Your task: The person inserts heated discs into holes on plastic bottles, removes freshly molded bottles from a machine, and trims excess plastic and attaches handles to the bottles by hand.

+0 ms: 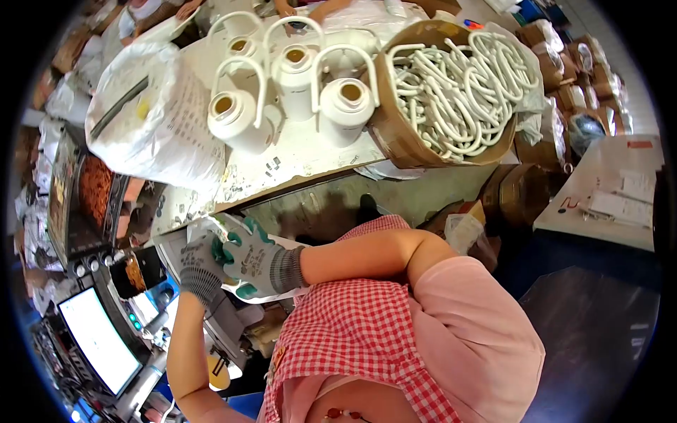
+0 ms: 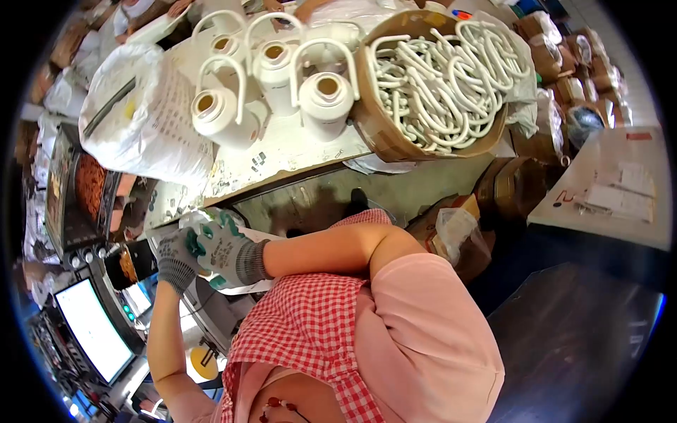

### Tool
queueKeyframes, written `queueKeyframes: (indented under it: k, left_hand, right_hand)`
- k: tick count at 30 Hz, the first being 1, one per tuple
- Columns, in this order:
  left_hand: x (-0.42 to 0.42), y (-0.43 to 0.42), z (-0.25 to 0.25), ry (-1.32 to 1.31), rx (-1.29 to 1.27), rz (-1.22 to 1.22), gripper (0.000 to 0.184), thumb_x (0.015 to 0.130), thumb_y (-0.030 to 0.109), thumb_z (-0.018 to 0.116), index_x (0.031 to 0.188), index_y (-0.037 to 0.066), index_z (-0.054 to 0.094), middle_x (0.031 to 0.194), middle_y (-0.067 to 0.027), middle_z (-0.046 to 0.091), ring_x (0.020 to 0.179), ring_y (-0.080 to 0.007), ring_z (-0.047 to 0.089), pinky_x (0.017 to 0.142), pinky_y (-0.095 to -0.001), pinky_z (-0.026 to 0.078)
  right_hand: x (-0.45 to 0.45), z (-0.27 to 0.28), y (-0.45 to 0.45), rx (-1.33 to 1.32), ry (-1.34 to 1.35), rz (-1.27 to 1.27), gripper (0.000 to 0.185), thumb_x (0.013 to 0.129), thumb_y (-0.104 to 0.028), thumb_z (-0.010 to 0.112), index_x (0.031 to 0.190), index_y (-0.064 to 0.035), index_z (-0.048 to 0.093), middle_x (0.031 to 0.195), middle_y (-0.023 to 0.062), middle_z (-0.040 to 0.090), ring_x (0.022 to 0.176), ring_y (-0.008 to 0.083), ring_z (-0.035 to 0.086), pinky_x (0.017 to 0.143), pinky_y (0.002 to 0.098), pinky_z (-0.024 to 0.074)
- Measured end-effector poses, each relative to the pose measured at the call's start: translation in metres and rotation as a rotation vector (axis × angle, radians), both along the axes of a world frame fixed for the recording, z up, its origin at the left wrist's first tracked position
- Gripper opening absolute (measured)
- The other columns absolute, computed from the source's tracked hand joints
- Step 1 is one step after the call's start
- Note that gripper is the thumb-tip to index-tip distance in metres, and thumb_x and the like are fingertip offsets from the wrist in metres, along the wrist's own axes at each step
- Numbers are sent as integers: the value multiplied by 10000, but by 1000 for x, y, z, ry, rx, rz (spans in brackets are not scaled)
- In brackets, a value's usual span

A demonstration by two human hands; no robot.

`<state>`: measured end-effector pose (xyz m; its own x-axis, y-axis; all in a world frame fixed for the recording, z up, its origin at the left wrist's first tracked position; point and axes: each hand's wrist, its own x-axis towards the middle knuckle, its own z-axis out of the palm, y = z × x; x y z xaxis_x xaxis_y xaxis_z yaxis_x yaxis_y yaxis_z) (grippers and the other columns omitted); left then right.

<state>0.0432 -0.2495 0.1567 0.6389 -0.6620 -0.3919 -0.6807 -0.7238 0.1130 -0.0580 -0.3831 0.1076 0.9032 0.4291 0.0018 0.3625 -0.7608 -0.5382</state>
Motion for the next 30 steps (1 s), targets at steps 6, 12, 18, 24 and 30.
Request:
queueKeyframes:
  k: [6, 12, 18, 24, 30]
  left_hand:
    - [36, -132, -52, 1032, -939, 566, 232, 939, 235, 614, 1037, 27, 644, 928, -73, 667, 847, -179, 647, 805, -321, 535]
    - [-35, -252, -163, 537, -1051, 644, 673, 860, 455, 695, 1291, -26, 506, 1207, -185, 608, 1060, -238, 601, 949, -353, 477]
    - [-100, -3, -79, -333, -824, 1402, 551, 880, 313, 685, 1303, 14, 498, 1256, -177, 555, 1139, -271, 552, 1007, -346, 453]
    - [-254, 384, 20, -1630, -151, 1979, 745, 841, 456, 676, 1281, -93, 432, 1254, -302, 530, 1202, -394, 516, 1005, -415, 423]
    - [-339, 583, 99, -1621, -959, 1840, 907, 727, 470, 799, 1330, -76, 401, 1126, -223, 573, 1006, -351, 593, 847, -443, 503]
  right_hand:
    - [-80, -31, -150, 374, -128, -385, 472, 822, -545, 616, 1073, -146, 647, 1234, 148, 554, 1199, 316, 487, 964, 561, 376]
    - [-139, -6, -257, 692, -388, -633, 336, 759, -136, 774, 1032, 4, 640, 1107, 172, 624, 1039, 349, 596, 940, 447, 456]
    - [-119, -21, -248, 534, -324, -262, 628, 780, -219, 748, 1296, 45, 507, 1316, 184, 519, 1158, 345, 521, 1011, 414, 401]
    - [-94, 3, -152, 632, -127, 27, 695, 738, -237, 767, 1312, 36, 485, 1267, 184, 537, 1140, 333, 526, 1015, 425, 404]
    - [-81, 7, -41, 537, -132, 201, 613, 703, -242, 813, 1212, -32, 545, 1186, 170, 562, 1085, 363, 560, 944, 458, 463]
